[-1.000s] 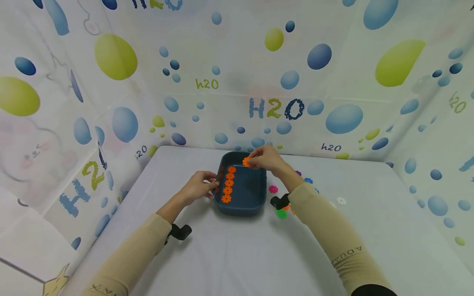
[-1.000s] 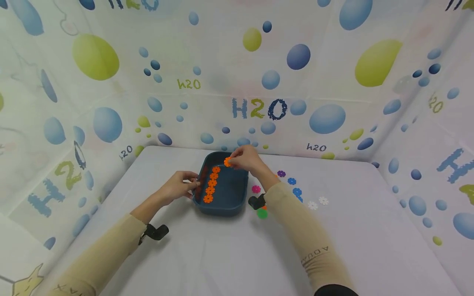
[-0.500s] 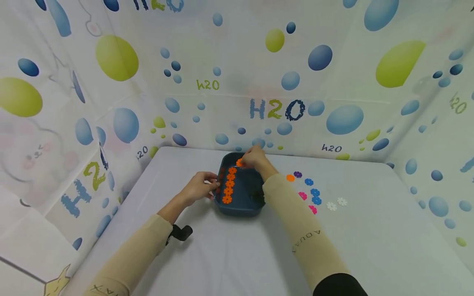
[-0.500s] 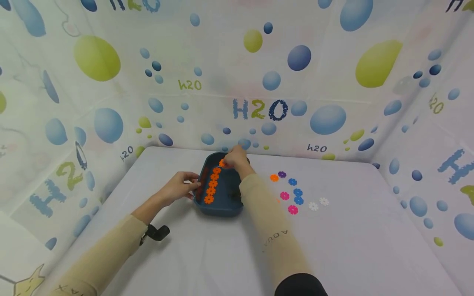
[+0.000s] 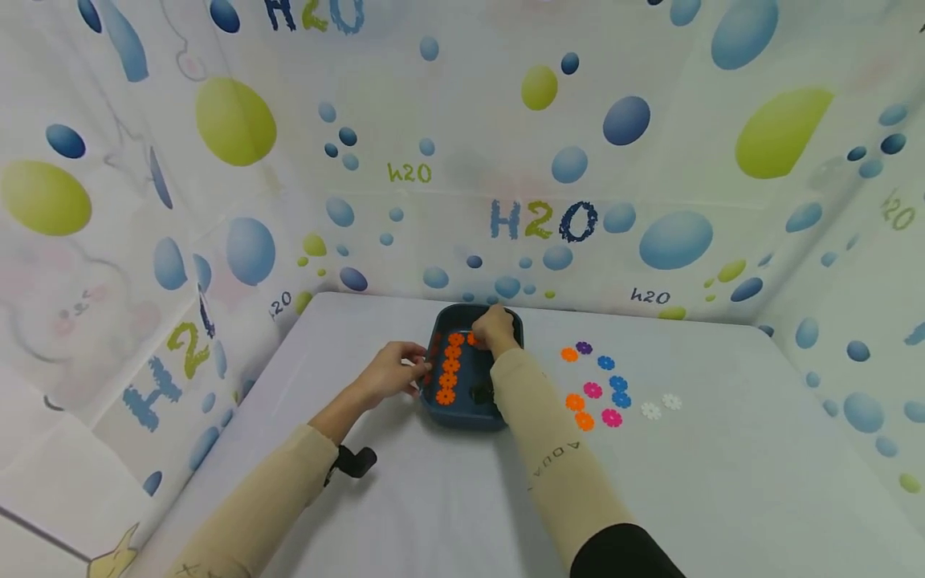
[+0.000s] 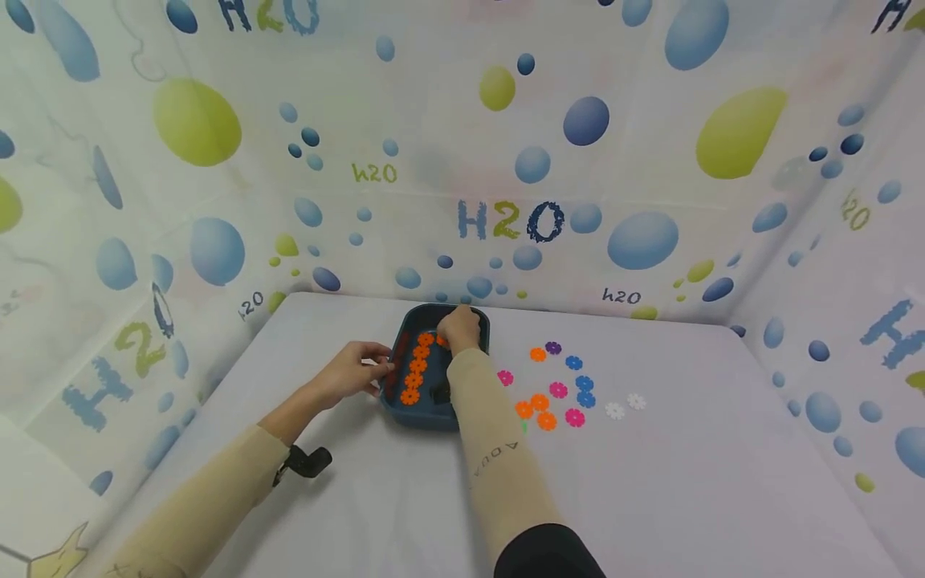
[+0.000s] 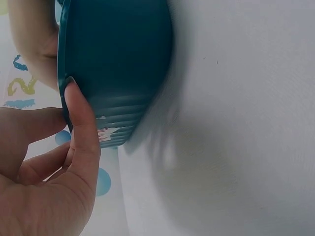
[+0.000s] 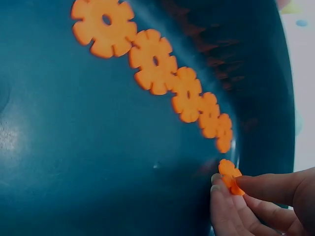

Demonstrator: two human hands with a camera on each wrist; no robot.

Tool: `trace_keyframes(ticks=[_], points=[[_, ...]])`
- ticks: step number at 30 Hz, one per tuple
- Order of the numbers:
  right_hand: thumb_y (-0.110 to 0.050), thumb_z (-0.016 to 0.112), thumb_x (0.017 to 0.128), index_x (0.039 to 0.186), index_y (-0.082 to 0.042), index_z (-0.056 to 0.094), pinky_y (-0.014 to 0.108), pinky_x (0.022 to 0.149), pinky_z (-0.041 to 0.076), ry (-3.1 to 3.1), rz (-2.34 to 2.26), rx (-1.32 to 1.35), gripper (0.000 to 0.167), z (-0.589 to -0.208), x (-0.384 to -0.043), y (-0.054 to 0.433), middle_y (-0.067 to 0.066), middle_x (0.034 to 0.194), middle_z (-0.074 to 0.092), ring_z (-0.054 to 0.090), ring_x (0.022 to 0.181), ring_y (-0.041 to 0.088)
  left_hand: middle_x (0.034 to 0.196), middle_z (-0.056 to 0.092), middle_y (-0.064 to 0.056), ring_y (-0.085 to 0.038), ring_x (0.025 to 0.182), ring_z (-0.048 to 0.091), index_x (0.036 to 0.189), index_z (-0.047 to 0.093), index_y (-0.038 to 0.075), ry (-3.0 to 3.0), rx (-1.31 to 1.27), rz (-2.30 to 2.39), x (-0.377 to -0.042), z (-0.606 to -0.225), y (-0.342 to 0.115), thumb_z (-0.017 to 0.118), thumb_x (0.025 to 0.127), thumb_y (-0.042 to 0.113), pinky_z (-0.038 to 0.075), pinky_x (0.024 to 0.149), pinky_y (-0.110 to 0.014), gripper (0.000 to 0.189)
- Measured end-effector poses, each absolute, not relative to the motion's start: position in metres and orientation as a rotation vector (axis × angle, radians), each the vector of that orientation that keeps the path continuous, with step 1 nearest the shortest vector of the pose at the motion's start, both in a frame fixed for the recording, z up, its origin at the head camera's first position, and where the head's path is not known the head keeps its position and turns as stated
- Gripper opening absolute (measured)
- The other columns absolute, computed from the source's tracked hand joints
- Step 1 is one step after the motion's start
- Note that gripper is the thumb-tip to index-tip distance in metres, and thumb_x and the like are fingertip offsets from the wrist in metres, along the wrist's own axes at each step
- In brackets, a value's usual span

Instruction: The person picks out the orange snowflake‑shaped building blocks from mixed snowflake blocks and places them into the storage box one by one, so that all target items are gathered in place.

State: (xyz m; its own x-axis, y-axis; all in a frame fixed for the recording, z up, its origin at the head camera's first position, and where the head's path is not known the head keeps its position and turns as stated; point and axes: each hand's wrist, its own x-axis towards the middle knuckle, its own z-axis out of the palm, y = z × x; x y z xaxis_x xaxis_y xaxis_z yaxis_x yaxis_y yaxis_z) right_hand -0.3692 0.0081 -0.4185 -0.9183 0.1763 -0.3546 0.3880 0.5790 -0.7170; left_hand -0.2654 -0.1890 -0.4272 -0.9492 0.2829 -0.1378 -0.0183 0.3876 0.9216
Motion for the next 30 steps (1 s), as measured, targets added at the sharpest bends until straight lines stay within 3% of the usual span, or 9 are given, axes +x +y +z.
trace_keyframes(ticks=[3,6,11,15,20,23,27,30], points=[[0.004,0.058,0.097,0.161,-0.005,0.025,0.036,0.077,0.064,2.604,-1.205,0.472,0.072,-0.423,-0.367,0.007,0.030,0.141,0.052,0.075,0.083,0.028,0.104,0.055,-0.015,-0.022,0.087,0.062,0.136,0.052,-0.012,2.379,0.232,1.576,-0.264,-0.429,-0.189,0.060,0.103,0.006,0.063,0.066,-0.032,0.039],[0.003,0.061,0.096,0.160,-0.003,0.028,0.034,0.072,0.064,2.641,-1.185,0.472,0.071,-0.424,-0.365,0.006,0.031,0.141,0.051,0.073,0.079,0.028,0.104,0.055,-0.015,-0.023,0.089,0.062,0.137,0.051,-0.012,2.382,0.255,1.571,-0.263,-0.429,-0.188,0.060,0.103,0.006,0.063,0.067,-0.032,0.039],[0.004,0.063,0.094,0.138,0.006,0.052,0.028,0.051,0.048,2.736,-1.067,0.381,0.045,-0.424,-0.362,0.004,0.026,0.112,0.062,0.056,0.062,0.024,0.104,0.054,-0.015,-0.024,0.090,0.062,0.137,0.051,-0.013,2.398,0.244,1.571,-0.263,-0.428,-0.189,0.060,0.103,0.006,0.063,0.066,-0.032,0.040],[0.001,0.063,0.094,0.120,0.005,0.061,0.030,0.050,0.042,2.796,-1.025,0.356,0.027,-0.423,-0.358,0.003,0.020,0.097,0.060,0.050,0.061,0.024,0.104,0.054,-0.014,-0.023,0.090,0.062,0.138,0.051,-0.013,2.409,0.244,1.561,-0.263,-0.427,-0.189,0.060,0.103,0.006,0.063,0.067,-0.032,0.041],[-0.001,0.063,0.094,0.109,0.004,0.064,0.031,0.047,0.040,2.816,-1.013,0.338,0.015,-0.425,-0.361,0.004,0.016,0.086,0.057,0.048,0.058,0.023,0.103,0.055,-0.015,-0.023,0.088,0.062,0.137,0.052,-0.013,2.413,0.250,1.565,-0.262,-0.426,-0.189,0.060,0.103,0.006,0.063,0.066,-0.032,0.040],[-0.002,0.066,0.094,0.117,0.005,0.064,0.029,0.047,0.044,2.791,-1.026,0.361,0.024,-0.429,-0.366,0.006,0.016,0.088,0.061,0.056,0.059,0.022,0.103,0.055,-0.015,-0.022,0.086,0.062,0.135,0.053,-0.013,2.412,0.251,1.564,-0.262,-0.426,-0.189,0.060,0.102,0.005,0.063,0.065,-0.032,0.038],[-0.004,0.073,0.091,0.136,0.005,0.057,0.029,0.053,0.057,2.758,-1.074,0.407,0.048,-0.434,-0.371,0.007,0.021,0.105,0.068,0.071,0.071,0.024,0.103,0.055,-0.015,-0.021,0.086,0.062,0.134,0.053,-0.013,2.416,0.251,1.558,-0.263,-0.427,-0.188,0.060,0.103,0.005,0.063,0.065,-0.032,0.037],[-0.003,0.073,0.090,0.141,0.005,0.053,0.030,0.057,0.059,2.750,-1.091,0.413,0.055,-0.435,-0.372,0.007,0.024,0.113,0.066,0.071,0.075,0.026,0.104,0.055,-0.016,-0.022,0.086,0.062,0.135,0.053,-0.013,2.418,0.253,1.556,-0.262,-0.427,-0.188,0.060,0.103,0.005,0.063,0.066,-0.033,0.038]])
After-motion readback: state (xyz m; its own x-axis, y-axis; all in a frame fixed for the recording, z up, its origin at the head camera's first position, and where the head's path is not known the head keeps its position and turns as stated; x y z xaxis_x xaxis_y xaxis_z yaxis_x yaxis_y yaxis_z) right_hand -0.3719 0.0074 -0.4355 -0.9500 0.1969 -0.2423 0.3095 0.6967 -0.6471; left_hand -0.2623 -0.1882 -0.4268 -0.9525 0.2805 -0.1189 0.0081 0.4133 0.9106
